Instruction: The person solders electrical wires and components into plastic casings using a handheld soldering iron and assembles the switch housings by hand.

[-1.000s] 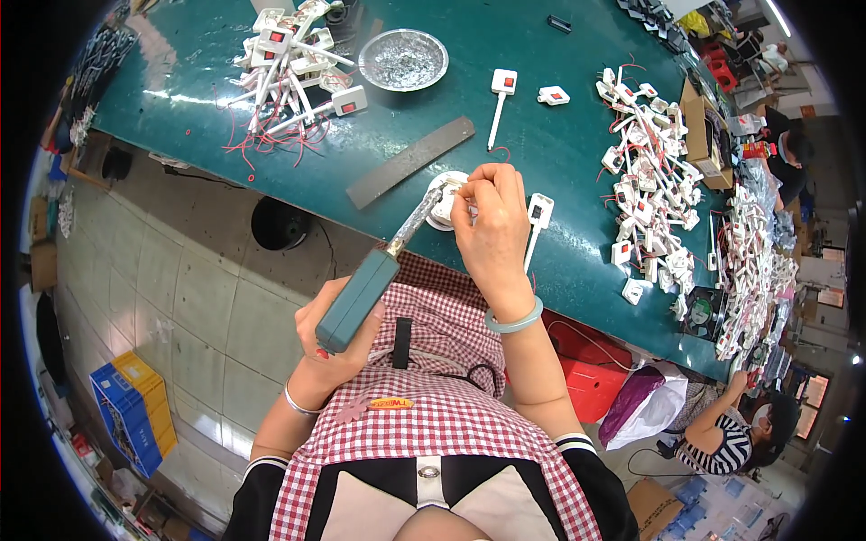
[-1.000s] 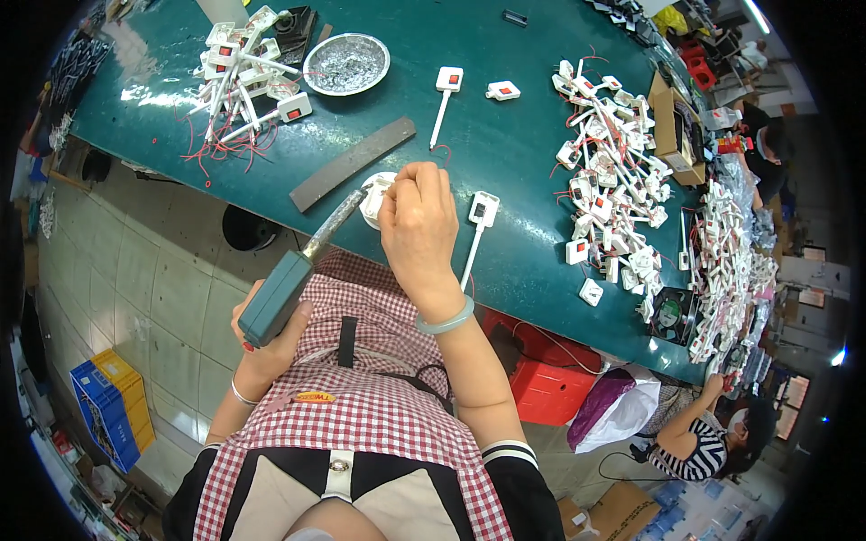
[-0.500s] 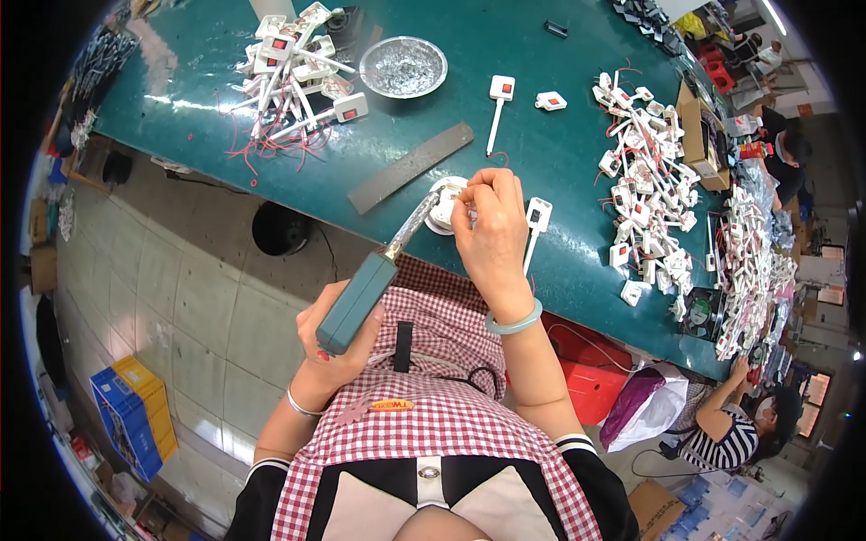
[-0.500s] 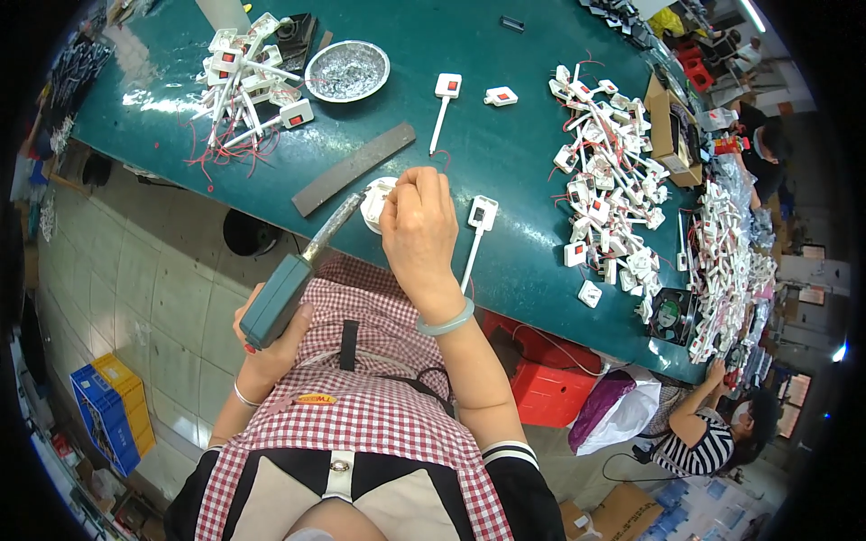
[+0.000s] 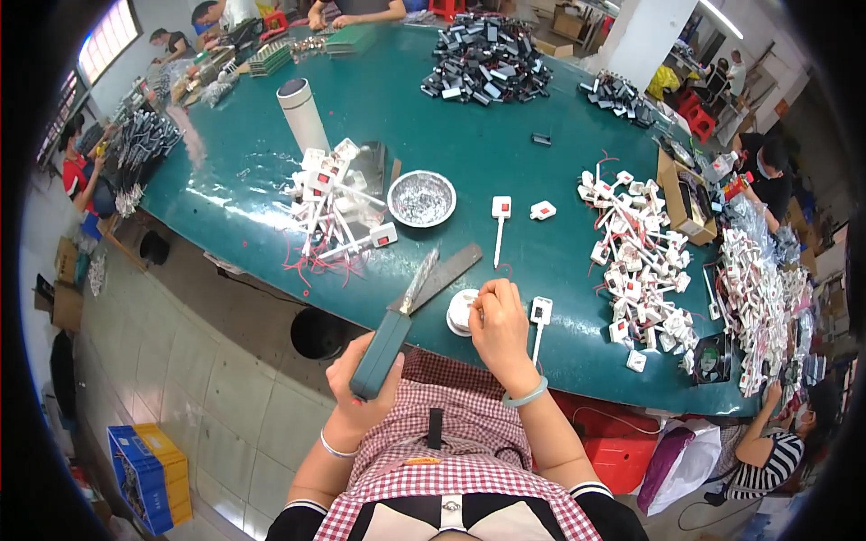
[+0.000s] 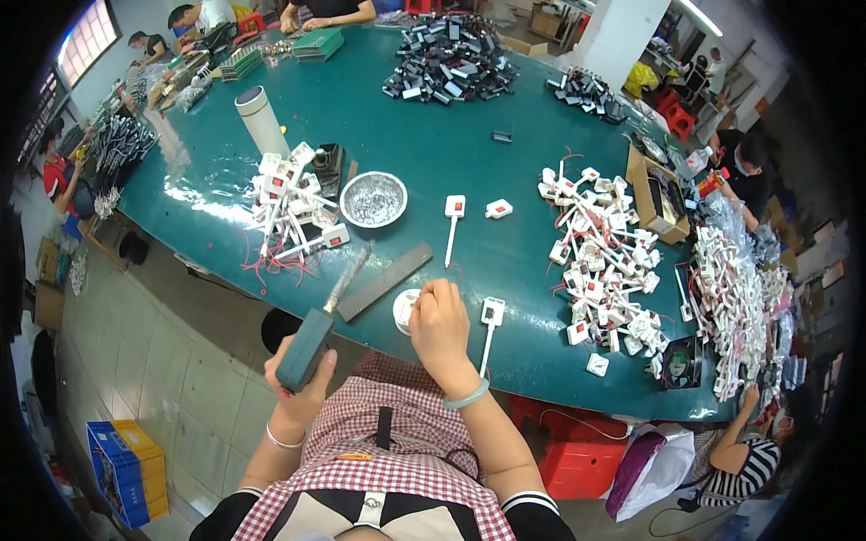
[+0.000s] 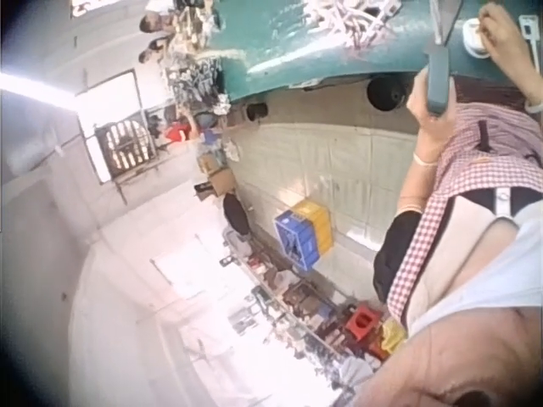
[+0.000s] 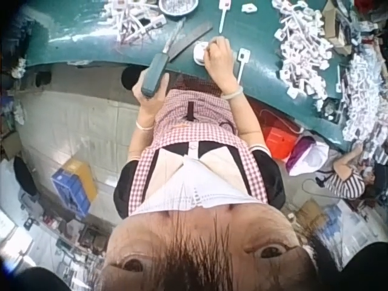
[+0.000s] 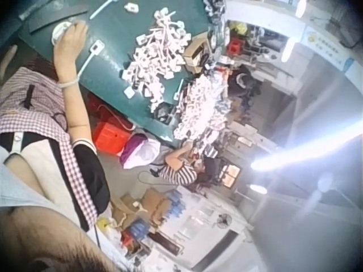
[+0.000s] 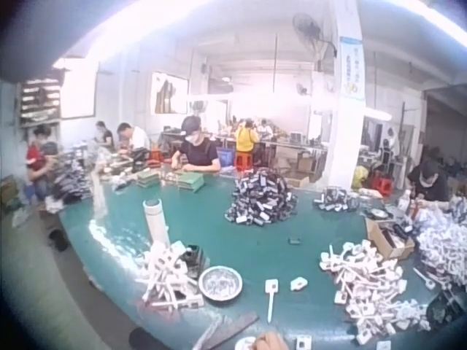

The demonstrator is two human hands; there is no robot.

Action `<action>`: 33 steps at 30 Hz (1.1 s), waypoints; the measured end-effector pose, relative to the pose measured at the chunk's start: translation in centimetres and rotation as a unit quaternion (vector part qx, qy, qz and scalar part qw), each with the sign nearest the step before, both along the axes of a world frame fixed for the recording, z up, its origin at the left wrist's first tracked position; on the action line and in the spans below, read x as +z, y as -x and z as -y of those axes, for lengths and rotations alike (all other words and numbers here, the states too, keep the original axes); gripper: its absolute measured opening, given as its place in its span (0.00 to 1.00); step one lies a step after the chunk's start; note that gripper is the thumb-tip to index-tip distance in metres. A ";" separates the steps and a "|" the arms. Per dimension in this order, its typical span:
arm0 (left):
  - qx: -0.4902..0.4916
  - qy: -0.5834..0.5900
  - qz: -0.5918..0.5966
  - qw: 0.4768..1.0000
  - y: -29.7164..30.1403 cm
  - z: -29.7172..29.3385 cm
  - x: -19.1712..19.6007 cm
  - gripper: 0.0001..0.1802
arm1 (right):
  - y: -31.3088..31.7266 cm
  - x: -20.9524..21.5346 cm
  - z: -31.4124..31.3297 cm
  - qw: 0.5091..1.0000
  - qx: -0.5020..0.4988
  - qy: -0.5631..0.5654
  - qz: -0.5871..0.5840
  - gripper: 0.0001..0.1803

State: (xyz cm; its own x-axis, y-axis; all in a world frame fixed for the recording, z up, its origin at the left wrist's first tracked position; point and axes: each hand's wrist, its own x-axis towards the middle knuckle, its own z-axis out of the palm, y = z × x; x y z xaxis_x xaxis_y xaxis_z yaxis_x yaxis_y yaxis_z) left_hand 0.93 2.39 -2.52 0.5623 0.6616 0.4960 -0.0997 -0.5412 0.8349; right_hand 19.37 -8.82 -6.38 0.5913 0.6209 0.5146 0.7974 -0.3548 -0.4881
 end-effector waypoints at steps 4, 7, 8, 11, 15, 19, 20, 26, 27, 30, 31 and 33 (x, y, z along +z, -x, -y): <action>0.045 -0.227 0.079 0.970 -3.9 -2.0 2.1 0.15 | 0.0 -0.3 -0.3 1.000 -0.005 -0.005 -0.001 0.05; 0.061 -0.004 -0.049 0.997 -8.1 -4.4 -0.9 0.14 | 0.0 -0.5 -0.3 1.000 -0.001 -0.006 0.005 0.05; 0.072 0.075 -0.164 0.981 -9.1 -5.2 -2.0 0.14 | 0.0 -0.4 -0.4 1.000 0.002 -0.007 0.013 0.05; 0.077 0.103 -0.024 0.991 -9.1 -4.4 -4.2 0.15 | 0.0 -0.5 -0.2 1.000 0.002 0.000 0.004 0.05; 0.059 0.103 0.080 0.990 -7.4 -2.4 -4.0 0.13 | -0.3 -0.3 -0.5 1.000 -0.003 -0.006 0.024 0.05; 0.052 0.159 0.059 0.984 -4.4 -1.4 -6.1 0.14 | -0.3 -0.1 -0.4 1.000 -0.010 -0.012 0.013 0.07; 0.058 0.213 0.049 0.974 -4.1 -1.1 -6.0 0.16 | -0.3 -0.2 -0.4 1.000 -0.013 -0.006 0.007 0.07; 0.036 0.243 0.017 0.969 -1.1 0.6 -4.9 0.17 | -0.1 -0.9 -0.3 1.000 -0.008 -0.024 0.009 0.06; 0.047 0.233 0.012 0.971 -0.6 0.8 -5.1 0.17 | -0.1 -1.0 -0.3 1.000 -0.008 -0.022 0.007 0.06; 0.058 0.220 0.008 0.974 0.4 1.4 -5.2 0.17 | -0.1 -1.0 -0.2 1.000 -0.012 -0.021 0.009 0.06; 0.057 0.216 0.012 0.975 0.8 1.6 -5.1 0.17 | -0.1 -0.9 -0.2 1.000 -0.011 -0.022 0.009 0.06; 0.054 0.212 -0.009 0.976 1.9 1.7 -5.0 0.17 | 0.0 -0.8 -0.2 1.000 -0.011 -0.023 0.007 0.06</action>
State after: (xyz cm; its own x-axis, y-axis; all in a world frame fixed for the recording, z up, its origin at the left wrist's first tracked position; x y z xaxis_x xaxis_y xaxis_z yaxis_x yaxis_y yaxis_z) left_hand -1.01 0.65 -7.54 0.4842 0.8609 0.1561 -0.0440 -0.1543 0.9871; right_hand 19.40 -8.65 -7.20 0.5964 0.5839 0.5508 0.7970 -0.3494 -0.4927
